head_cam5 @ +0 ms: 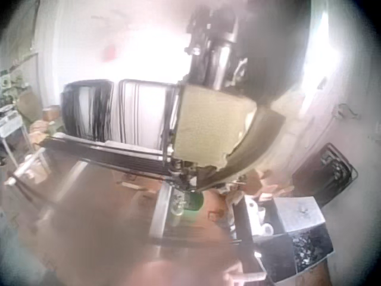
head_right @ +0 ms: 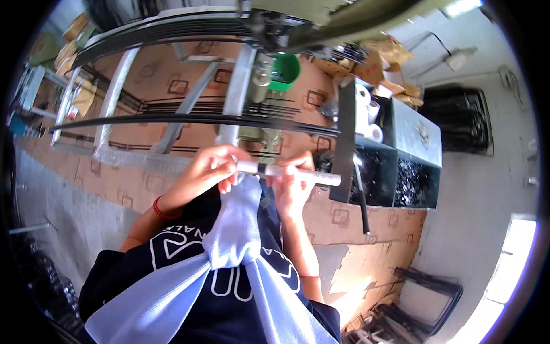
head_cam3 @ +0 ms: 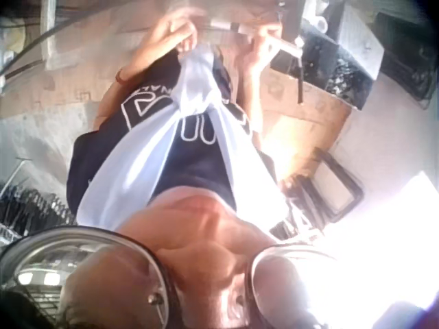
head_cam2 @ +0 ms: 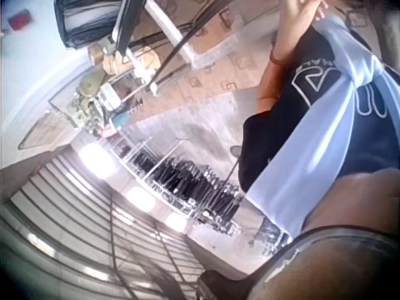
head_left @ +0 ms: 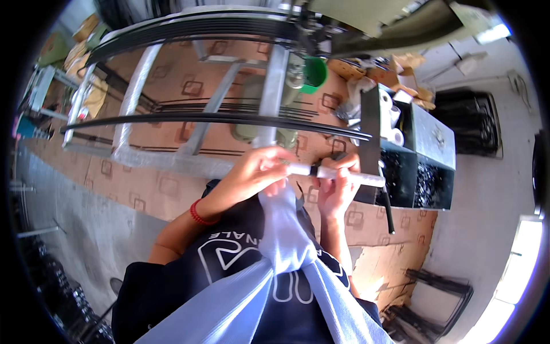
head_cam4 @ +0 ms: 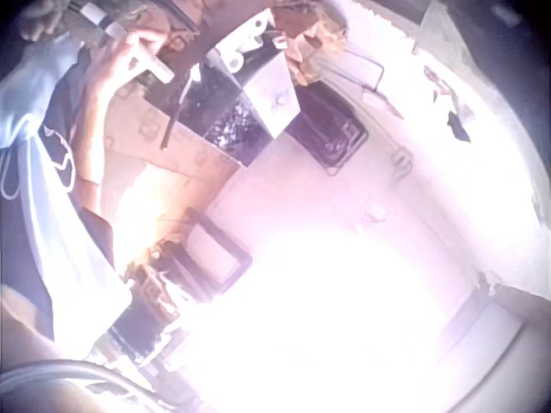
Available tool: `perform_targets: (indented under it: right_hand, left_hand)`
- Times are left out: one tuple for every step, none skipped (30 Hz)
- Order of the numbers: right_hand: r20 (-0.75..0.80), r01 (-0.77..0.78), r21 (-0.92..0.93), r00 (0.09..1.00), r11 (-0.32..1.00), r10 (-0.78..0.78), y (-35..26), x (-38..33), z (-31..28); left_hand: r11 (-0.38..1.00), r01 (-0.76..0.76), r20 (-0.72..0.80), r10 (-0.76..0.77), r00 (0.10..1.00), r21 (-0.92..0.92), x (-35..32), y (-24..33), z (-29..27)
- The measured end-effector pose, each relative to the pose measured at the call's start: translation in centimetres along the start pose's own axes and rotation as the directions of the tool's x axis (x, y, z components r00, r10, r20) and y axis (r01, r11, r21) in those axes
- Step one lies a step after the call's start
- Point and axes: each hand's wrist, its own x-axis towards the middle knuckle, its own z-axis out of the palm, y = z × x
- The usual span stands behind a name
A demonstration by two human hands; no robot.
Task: The person marks a long black metal rod with a white marker while holding it against a metal frame. They then place the marked rod into a cutting machine and operate the lever to cut it. The person repeats this process for multiple rods, handling them one at a time.
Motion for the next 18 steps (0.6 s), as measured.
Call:
perform_targets:
  right_hand:
    - [-0.155,-0.009,-0.029,0.988,1.000,0.005,-1.6,0.4,-0.6]
    - [-0.198,0.034,-0.068,0.979,0.997,-0.047,-2.8,1.1,-1.4]
    - [-0.235,0.073,-0.108,0.967,0.992,-0.096,-3.8,1.9,-2.3]
    - [-0.232,0.066,-0.206,0.966,0.976,-0.114,-4.4,2.6,-3.0]
    - [-0.225,0.053,-0.300,0.966,0.953,-0.125,-4.7,3.3,-3.8]
    - [-0.172,0.031,-0.466,0.977,0.884,-0.124,-4.0,4.4,-5.0]
    - [-0.118,0.036,-0.549,0.986,0.835,-0.121,-3.0,5.8,-5.5]
    - [-0.146,-0.090,-0.415,0.989,0.905,0.032,-2.3,7.2,-5.3]
    - [-0.080,-0.111,-0.524,0.994,0.845,0.081,-1.8,8.9,-5.5]
    - [-0.093,-0.119,-0.525,0.992,0.843,0.082,-0.4,10.7,-5.9]
    - [-0.060,-0.112,-0.583,0.994,0.805,0.095,0.4,12.5,-6.2]
    - [-0.015,-0.061,-0.662,0.998,0.747,0.068,2.5,14.7,-7.3]
    - [0.017,-0.017,-0.762,0.999,0.648,0.046,3.4,16.3,-6.9]
    - [0.054,0.006,-0.855,0.996,0.518,0.077,4.6,17.8,-7.5]
    - [0.154,0.104,-0.912,0.983,0.396,0.097,6.2,19.3,-8.3]
    - [0.252,0.203,-0.935,0.957,0.290,0.143,7.8,20.8,-8.7]
    - [0.314,0.263,-0.937,0.922,0.230,0.226,9.7,22.0,-8.4]
    - [0.374,0.338,-0.926,0.880,0.168,0.291,11.2,23.2,-7.9]
  left_hand:
    - [0.998,-0.045,-0.022,0.046,0.999,0.038,0.3,0.2,0.6]
    - [0.995,-0.080,-0.033,0.082,0.996,0.055,0.3,0.1,0.6]
    - [0.991,-0.102,-0.061,0.108,0.992,0.089,0.3,0.5,1.1]
    - [0.982,-0.147,-0.056,0.154,0.986,0.115,0.4,1.2,1.6]
    - [0.972,-0.191,-0.056,0.200,0.978,0.139,0.3,1.7,2.2]
    - [0.931,-0.299,-0.059,0.317,0.947,0.211,0.1,2.4,2.9]
    - [0.871,-0.402,-0.054,0.433,0.900,0.282,0.0,3.2,3.7]
    - [0.798,-0.493,-0.044,0.539,0.841,0.348,-0.1,4.0,4.5]
    - [0.712,-0.597,-0.054,0.658,0.751,0.369,-0.3,4.9,5.5]
    - [0.512,-0.731,0.075,0.794,0.603,0.451,-0.1,6.2,5.7]
    - [0.304,-0.825,0.222,0.866,0.447,0.476,0.1,7.1,5.4]
    - [0.247,-0.901,0.189,0.925,0.329,0.357,0.0,8.1,6.2]
    - [0.221,-0.901,0.211,0.925,0.315,0.375,-1.2,9.0,6.7]
    - [0.193,-0.908,0.239,0.925,0.295,0.373,-2.0,9.7,7.0]
    - [0.194,-0.888,0.181,0.940,0.290,0.417,-3.0,10.0,7.6]
    - [0.209,-0.855,0.125,0.946,0.301,0.475,-4.1,11.0,8.6]
    - [0.164,-0.843,0.090,0.966,0.242,0.512,-5.2,11.4,8.9]
    - [0.113,-0.834,0.066,0.982,0.176,0.540,-6.4,11.3,9.0]
